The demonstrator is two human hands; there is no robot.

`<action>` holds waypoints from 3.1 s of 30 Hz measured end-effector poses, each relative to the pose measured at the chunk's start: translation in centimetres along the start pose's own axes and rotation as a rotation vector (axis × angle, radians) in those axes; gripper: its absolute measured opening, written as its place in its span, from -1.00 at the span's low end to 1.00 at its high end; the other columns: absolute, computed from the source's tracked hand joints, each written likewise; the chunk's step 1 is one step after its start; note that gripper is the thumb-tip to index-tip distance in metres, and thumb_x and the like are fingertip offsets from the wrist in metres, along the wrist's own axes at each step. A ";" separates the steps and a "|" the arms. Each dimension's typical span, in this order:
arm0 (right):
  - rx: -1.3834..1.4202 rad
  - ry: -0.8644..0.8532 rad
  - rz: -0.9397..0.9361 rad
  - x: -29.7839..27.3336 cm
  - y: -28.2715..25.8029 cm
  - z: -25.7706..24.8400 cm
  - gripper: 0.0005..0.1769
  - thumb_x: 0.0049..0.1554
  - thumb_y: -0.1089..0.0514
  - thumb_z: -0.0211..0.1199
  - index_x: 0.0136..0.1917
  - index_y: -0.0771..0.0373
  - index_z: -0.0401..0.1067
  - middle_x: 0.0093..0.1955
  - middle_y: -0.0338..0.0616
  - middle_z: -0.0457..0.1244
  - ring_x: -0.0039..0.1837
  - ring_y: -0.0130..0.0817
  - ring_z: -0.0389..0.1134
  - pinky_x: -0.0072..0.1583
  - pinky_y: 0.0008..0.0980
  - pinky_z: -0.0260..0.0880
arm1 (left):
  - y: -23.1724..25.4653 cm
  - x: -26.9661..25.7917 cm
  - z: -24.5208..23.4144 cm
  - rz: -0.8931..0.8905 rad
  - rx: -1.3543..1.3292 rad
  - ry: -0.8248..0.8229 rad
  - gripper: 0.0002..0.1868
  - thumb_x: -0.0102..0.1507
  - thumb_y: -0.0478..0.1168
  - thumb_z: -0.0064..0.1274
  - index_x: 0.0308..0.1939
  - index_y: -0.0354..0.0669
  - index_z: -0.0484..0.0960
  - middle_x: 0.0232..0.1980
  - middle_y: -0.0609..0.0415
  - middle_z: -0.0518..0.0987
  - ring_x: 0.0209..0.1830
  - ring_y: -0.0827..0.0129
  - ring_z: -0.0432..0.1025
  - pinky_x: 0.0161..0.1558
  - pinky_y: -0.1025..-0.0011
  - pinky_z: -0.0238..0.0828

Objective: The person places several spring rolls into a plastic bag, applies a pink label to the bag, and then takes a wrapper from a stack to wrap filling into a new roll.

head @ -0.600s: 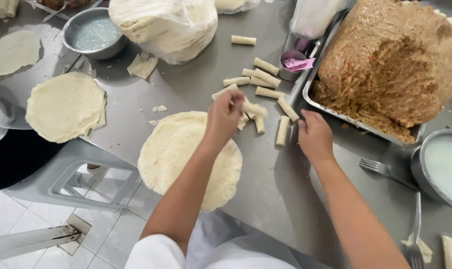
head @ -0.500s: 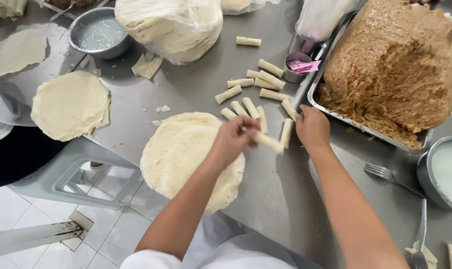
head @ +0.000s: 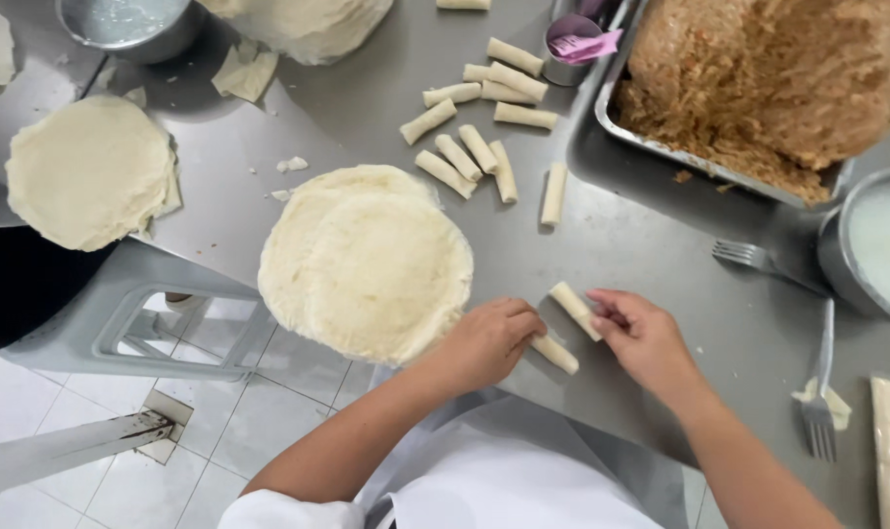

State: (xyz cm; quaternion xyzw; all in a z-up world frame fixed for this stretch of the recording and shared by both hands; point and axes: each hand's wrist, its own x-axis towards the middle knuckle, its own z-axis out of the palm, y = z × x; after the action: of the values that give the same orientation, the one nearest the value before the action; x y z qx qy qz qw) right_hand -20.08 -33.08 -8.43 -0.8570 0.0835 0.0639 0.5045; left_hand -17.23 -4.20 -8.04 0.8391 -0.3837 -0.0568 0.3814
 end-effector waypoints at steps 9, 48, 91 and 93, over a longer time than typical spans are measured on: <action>-0.374 -0.246 -0.034 -2.0 -5.9 1.4 -0.60 0.22 0.14 0.46 0.33 0.04 0.72 0.05 -0.17 0.55 0.11 -0.24 0.60 0.19 -0.23 0.61 | -0.2 -1.8 2.1 0.048 0.125 0.085 -0.80 0.39 -0.24 0.27 -0.02 -0.14 0.54 0.18 -0.04 0.46 -0.07 0.02 0.58 -0.02 0.14 0.59; 0.139 -0.038 -0.072 -3.2 -1.4 -2.7 -0.57 0.48 0.18 0.11 0.54 0.27 0.54 0.21 0.13 0.51 0.35 -0.13 0.46 0.47 0.02 0.38 | 3.2 2.5 0.8 -0.058 0.043 -0.161 -0.78 0.50 -0.33 0.03 0.18 -0.20 0.71 0.13 -0.13 0.66 0.11 -0.04 0.67 0.11 0.10 0.68; 0.374 0.169 -0.168 -5.1 -4.6 -3.1 -0.73 0.21 0.29 0.56 0.18 0.41 0.69 -0.24 -0.12 0.37 -0.16 -0.48 0.37 -0.03 -0.46 0.41 | 6.1 7.5 -5.7 -0.023 -0.205 -0.108 -0.71 0.38 -0.19 0.25 0.13 -0.23 0.70 -0.01 -0.17 0.69 -0.06 -0.15 0.64 -0.04 -0.08 0.59; 0.091 0.164 -0.304 -5.5 -5.5 -3.6 -0.75 0.14 0.30 0.60 0.12 0.24 0.75 -0.24 -0.17 0.40 -0.20 -0.47 0.35 -0.05 -0.43 0.40 | 7.4 7.7 -5.8 0.009 0.023 -0.179 -0.62 0.34 0.02 0.34 0.12 -0.10 0.77 -0.04 0.01 0.72 -0.02 0.13 0.64 0.01 0.16 0.60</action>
State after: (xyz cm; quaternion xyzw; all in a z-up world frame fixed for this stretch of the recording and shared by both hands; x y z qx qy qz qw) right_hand -24.19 -33.18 -0.91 -0.8384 -0.0032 -0.0871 0.5381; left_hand -13.99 -9.11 2.63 0.8332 -0.4208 -0.1254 0.3361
